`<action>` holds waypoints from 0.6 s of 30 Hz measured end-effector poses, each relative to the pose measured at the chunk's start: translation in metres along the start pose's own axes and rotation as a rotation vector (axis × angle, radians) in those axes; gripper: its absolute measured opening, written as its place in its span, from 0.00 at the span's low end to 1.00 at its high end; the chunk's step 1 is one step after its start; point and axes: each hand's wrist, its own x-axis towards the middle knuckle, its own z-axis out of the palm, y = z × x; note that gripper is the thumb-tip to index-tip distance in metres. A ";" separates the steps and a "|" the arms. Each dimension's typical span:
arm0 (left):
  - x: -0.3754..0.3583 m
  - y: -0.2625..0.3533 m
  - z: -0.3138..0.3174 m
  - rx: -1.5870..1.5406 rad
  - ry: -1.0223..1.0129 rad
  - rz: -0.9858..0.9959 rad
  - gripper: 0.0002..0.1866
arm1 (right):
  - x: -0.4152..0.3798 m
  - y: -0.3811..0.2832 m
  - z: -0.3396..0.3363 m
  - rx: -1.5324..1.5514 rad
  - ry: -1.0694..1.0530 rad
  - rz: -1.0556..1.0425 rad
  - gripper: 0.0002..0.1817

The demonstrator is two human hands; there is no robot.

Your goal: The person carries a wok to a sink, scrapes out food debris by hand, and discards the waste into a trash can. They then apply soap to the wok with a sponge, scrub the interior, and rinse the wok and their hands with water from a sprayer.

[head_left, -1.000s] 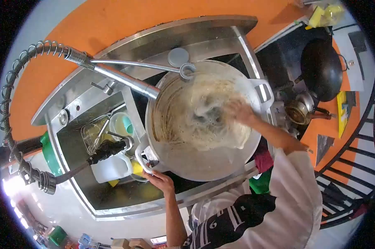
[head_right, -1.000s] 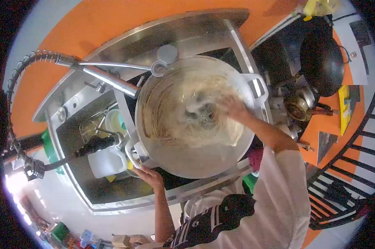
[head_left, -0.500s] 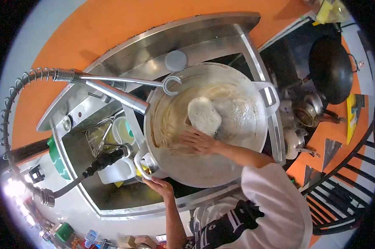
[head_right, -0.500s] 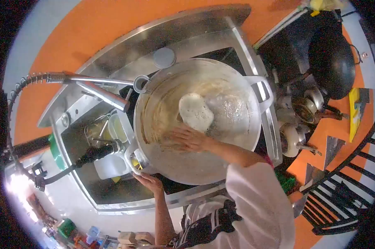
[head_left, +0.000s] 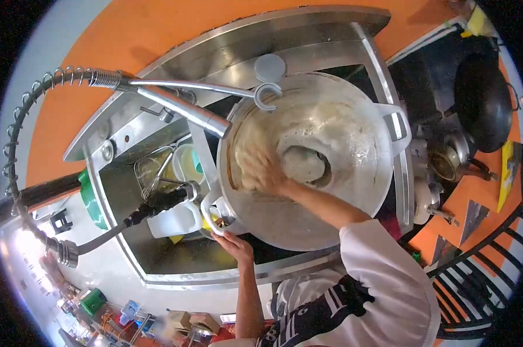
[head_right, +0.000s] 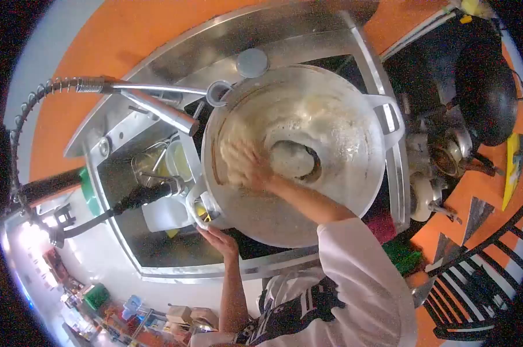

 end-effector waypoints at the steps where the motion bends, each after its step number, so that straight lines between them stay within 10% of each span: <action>1: -0.001 -0.004 0.001 -0.003 0.025 -0.006 0.37 | -0.031 -0.008 0.011 0.111 -0.152 0.046 0.36; 7: 0.004 0.013 0.000 0.029 0.063 0.043 0.24 | -0.075 -0.032 -0.003 -0.062 -0.378 0.065 0.39; 13: 0.008 0.025 -0.001 -0.065 0.008 0.092 0.22 | 0.065 0.021 0.019 -0.128 0.136 0.045 0.38; 15: 0.006 0.022 -0.002 -0.015 0.022 0.077 0.27 | 0.096 0.039 -0.025 -0.079 0.106 0.560 0.39; 18: 0.009 0.020 -0.004 -0.080 0.019 0.076 0.23 | 0.092 0.066 0.000 -0.310 0.550 0.657 0.42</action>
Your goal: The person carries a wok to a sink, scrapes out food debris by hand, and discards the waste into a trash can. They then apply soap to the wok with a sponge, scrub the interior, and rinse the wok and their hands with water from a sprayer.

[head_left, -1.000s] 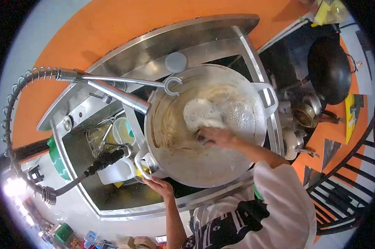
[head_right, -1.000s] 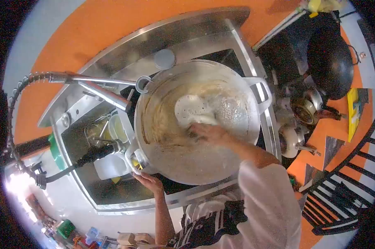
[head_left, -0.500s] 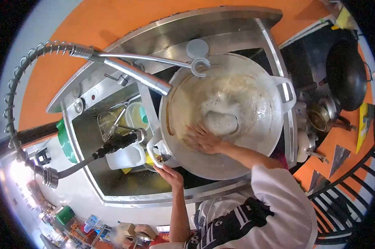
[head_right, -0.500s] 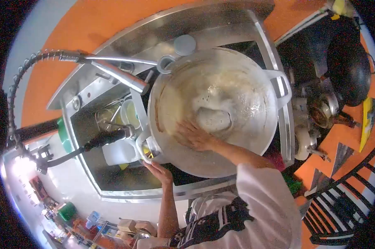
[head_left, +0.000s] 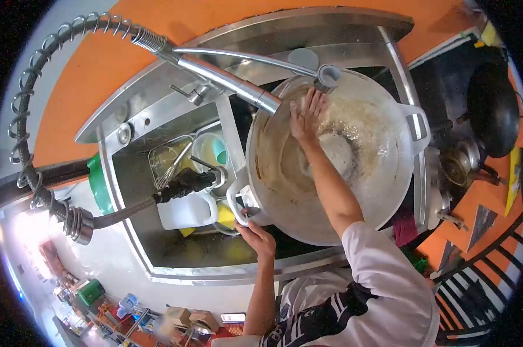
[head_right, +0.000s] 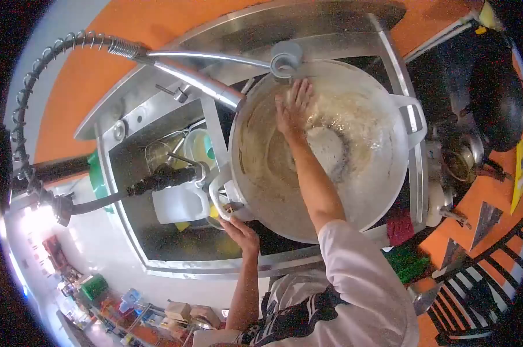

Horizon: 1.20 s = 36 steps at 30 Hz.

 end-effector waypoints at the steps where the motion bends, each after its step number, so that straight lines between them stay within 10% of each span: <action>1: 0.001 0.002 0.002 -0.037 -0.014 -0.005 0.21 | -0.011 -0.008 0.001 0.037 -0.039 0.044 0.42; 8: 0.003 0.003 0.001 -0.088 -0.043 0.031 0.22 | -0.170 -0.078 -0.069 0.580 -0.699 -0.239 0.42; 16: -0.001 0.005 0.001 -0.052 -0.075 -0.053 0.24 | 0.008 -0.055 0.007 0.288 0.074 -0.322 0.41; 22: 0.001 0.016 -0.001 -0.009 -0.062 0.026 0.25 | 0.010 -0.008 0.010 -0.067 0.145 0.066 0.40; 30: -0.003 0.004 0.003 -0.008 -0.030 0.012 0.23 | -0.152 0.016 -0.102 0.128 -0.930 -0.582 0.41; 32: -0.001 0.005 0.001 -0.017 -0.022 0.007 0.23 | -0.131 0.070 -0.139 0.116 -0.941 -0.486 0.40; 34: 0.001 0.016 0.000 -0.004 -0.066 -0.013 0.22 | -0.114 0.133 -0.119 0.065 -0.981 0.139 0.35; 36: -0.005 -0.003 0.002 0.053 -0.022 0.004 0.22 | -0.065 0.127 -0.103 0.074 -0.788 0.008 0.34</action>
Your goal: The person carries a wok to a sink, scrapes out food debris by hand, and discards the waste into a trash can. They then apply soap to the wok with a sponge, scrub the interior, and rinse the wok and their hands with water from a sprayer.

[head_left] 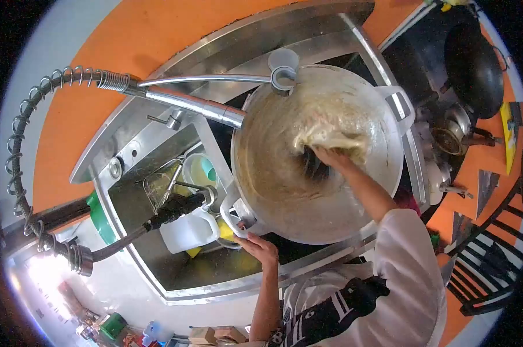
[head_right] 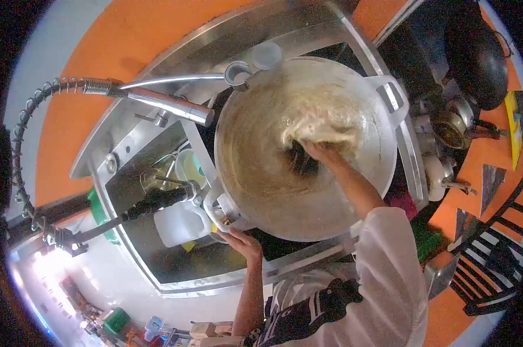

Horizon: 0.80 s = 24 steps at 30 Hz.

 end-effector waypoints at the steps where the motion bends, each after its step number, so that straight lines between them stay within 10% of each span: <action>1: 0.000 -0.007 0.003 0.055 0.048 0.023 0.22 | 0.028 -0.016 -0.013 -0.041 0.196 -0.132 0.33; 4: 0.003 0.006 0.001 -0.021 0.011 0.011 0.21 | 0.081 -0.094 -0.002 -0.488 0.701 -0.379 0.35; 6: 0.004 0.004 -0.003 -0.032 -0.023 -0.002 0.23 | 0.097 -0.139 0.055 0.024 0.608 -0.365 0.38; 13: 0.005 0.005 -0.002 -0.043 -0.020 0.057 0.24 | -0.049 -0.161 0.080 0.081 -0.036 -0.762 0.37; 17: 0.003 0.004 -0.002 -0.072 -0.053 -0.020 0.24 | 0.009 -0.143 0.084 -0.007 0.033 -0.501 0.38; 21: 0.003 0.005 0.000 -0.043 -0.021 0.032 0.24 | 0.097 -0.194 0.050 -0.015 0.766 -0.225 0.42; 24: 0.001 0.005 -0.003 -0.031 -0.038 0.027 0.25 | 0.077 -0.210 0.073 0.316 0.492 -0.114 0.41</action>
